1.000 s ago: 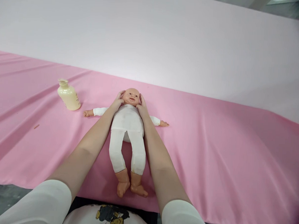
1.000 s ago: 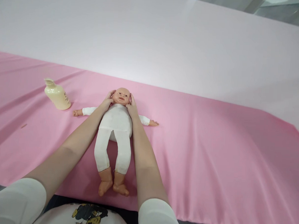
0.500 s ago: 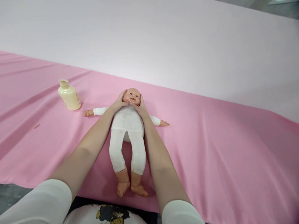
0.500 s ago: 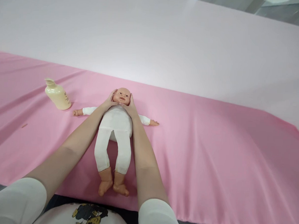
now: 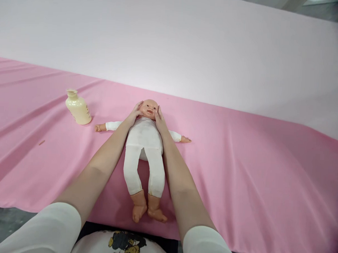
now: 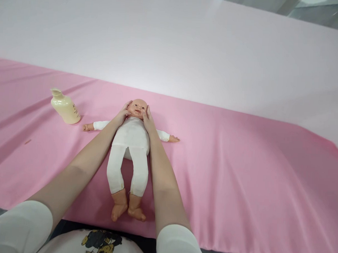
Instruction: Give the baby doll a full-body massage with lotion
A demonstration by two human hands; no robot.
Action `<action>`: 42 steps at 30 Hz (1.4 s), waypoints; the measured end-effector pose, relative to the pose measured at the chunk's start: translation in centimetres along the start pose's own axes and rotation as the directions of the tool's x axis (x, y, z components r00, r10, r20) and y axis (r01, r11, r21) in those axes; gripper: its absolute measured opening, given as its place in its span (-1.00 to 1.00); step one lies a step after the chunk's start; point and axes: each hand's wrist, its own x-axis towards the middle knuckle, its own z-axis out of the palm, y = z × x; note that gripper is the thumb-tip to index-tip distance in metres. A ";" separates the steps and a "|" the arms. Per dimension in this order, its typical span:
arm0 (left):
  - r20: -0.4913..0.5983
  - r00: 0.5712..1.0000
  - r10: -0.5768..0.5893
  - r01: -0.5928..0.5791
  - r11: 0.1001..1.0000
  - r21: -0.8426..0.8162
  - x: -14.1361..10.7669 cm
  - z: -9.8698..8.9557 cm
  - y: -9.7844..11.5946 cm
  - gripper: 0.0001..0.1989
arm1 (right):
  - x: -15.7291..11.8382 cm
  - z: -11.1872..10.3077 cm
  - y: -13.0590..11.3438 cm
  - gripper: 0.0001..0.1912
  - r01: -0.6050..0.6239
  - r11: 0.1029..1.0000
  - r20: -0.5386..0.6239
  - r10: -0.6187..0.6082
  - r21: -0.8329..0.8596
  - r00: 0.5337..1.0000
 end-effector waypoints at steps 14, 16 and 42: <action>0.035 0.991 0.127 -0.129 0.988 0.086 -0.7 -0.1 -0.3 -0.38 | -0.2 -0.3 -0.5 -0.11 -0.006 1.000 0.010 0.006 0.006 1.000; 0.062 0.986 0.158 -0.167 0.966 0.196 -0.3 -0.5 -0.5 -0.22 | -0.4 -0.4 -0.7 0.10 0.025 0.998 0.038 -0.023 -0.052 0.999; -0.120 0.989 0.081 -0.093 0.990 -0.103 0.6 0.5 -1.1 -0.68 | 0.5 0.0 0.0 -0.26 -0.080 0.983 -0.045 0.088 0.164 0.995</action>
